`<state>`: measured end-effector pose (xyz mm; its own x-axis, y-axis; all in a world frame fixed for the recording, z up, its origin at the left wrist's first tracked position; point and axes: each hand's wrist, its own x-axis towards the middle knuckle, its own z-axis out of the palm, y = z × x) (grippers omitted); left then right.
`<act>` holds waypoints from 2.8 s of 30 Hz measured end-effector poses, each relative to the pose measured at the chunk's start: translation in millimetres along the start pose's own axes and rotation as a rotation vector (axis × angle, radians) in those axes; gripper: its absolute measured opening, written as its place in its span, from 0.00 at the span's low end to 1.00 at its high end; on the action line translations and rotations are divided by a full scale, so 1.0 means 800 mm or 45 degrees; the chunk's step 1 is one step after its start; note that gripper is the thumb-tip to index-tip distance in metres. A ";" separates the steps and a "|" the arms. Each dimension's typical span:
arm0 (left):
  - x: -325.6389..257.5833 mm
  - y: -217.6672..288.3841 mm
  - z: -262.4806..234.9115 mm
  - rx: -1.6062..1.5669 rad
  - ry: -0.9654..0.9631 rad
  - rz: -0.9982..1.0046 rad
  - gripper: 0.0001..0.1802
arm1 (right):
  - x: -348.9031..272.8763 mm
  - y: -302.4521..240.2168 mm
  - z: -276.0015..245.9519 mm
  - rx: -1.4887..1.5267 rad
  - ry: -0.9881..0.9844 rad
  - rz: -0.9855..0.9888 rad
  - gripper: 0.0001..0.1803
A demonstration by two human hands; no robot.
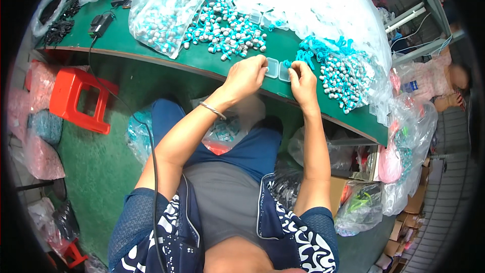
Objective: Assemble small plastic components into cases.
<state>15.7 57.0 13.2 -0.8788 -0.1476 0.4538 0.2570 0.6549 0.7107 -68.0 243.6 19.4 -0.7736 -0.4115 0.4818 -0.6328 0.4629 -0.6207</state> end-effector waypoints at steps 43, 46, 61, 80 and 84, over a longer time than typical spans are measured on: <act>0.021 -0.008 0.036 -0.237 0.045 0.001 0.07 | -0.013 -0.025 -0.029 -0.507 -0.181 -0.508 0.10; 0.020 -0.010 0.037 -0.223 0.075 0.018 0.07 | -0.006 -0.041 -0.036 -0.489 -0.196 -0.472 0.10; 0.010 -0.010 0.007 -0.528 0.028 -0.134 0.06 | -0.023 -0.005 -0.059 -0.104 0.013 -0.139 0.06; -0.003 -0.028 0.003 0.086 0.110 0.266 0.06 | -0.003 0.071 -0.081 -1.131 0.115 -0.067 0.09; -0.005 -0.027 0.001 0.050 0.097 0.217 0.06 | -0.013 0.043 -0.075 -0.696 0.088 -0.060 0.06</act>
<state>13.2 44.3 -4.2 -0.7903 -0.0870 0.6065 0.3824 0.7033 0.5993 -83.6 311.0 30.1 -0.7329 -0.3976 0.5520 -0.5771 0.7930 -0.1950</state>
